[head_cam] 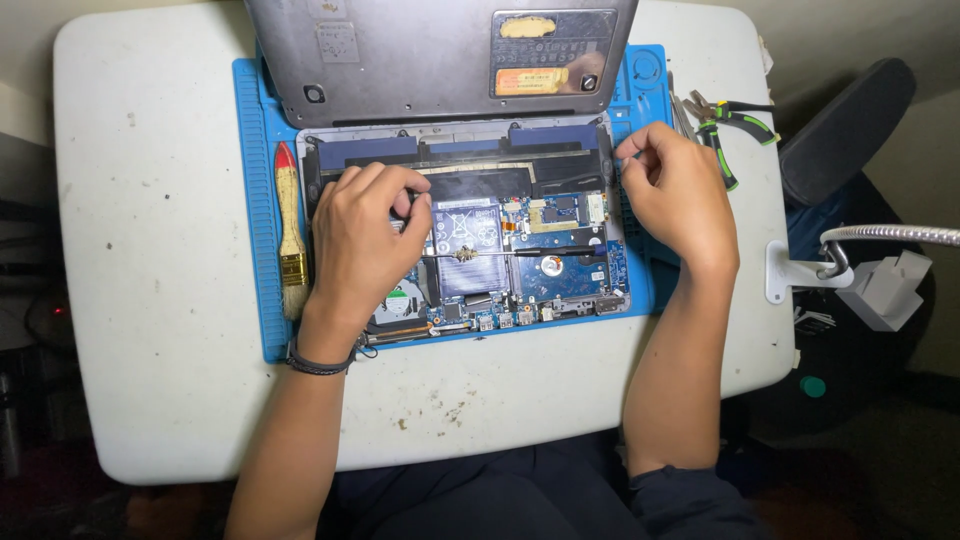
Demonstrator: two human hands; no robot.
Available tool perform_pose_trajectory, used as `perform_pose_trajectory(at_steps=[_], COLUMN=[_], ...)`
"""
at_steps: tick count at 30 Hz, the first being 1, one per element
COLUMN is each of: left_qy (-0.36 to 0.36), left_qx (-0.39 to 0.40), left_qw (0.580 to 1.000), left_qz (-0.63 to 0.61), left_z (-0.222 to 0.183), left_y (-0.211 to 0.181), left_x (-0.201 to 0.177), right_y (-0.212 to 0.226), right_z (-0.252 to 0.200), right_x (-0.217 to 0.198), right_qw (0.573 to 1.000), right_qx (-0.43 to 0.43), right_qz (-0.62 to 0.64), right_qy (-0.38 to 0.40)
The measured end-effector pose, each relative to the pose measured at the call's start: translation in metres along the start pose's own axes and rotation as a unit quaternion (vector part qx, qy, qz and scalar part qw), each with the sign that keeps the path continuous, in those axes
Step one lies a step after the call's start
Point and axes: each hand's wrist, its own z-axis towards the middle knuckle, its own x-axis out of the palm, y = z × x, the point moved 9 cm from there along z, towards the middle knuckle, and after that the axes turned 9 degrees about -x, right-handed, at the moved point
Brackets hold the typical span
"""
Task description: Removing the battery and disconnecting internal cables from a laptop during disassembly.
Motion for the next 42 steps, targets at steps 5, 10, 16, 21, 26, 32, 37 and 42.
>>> perform_pose_trajectory(at_steps=[5, 10, 16, 21, 26, 32, 37, 42], left_qy=[0.005, 0.009, 0.016, 0.024, 0.016, -0.008, -0.019, -0.024], left_qx=[-0.019, -0.034, -0.032, -0.041, -0.033, -0.021, -0.005, 0.015], left_qw=[1.0, 0.999, 0.999, 0.999, 0.999, 0.999, 0.999, 0.999], left_qz=[-0.008, -0.003, 0.015, 0.015, -0.005, -0.037, -0.034, -0.028], left_z=[0.002, 0.002, 0.001, 0.002, 0.0, -0.004, -0.006, -0.008], left_y=[-0.003, -0.001, 0.0, 0.002, 0.003, -0.006, -0.008, -0.01], left_x=[-0.003, -0.002, 0.001, 0.003, 0.005, 0.008, 0.014, 0.017], right_y=[0.008, 0.021, 0.041, 0.059, 0.038, 0.041, 0.048, 0.043], right_z=[0.001, 0.001, 0.005, 0.006, 0.004, 0.004, 0.004, 0.004], right_x=[0.005, 0.013, 0.022, 0.028, 0.023, 0.026, 0.027, 0.018], right_qw=[1.0, 0.999, 0.997, 0.993, 0.994, 0.991, 0.991, 0.993], right_qx=[-0.003, -0.007, -0.045, -0.062, -0.03, -0.028, -0.036, -0.033], right_qz=[-0.001, -0.003, -0.009, -0.05, -0.09, -0.106, -0.103, -0.1], right_qy=[0.025, 0.047, 0.07, 0.086, 0.051, 0.075, 0.079, 0.045])
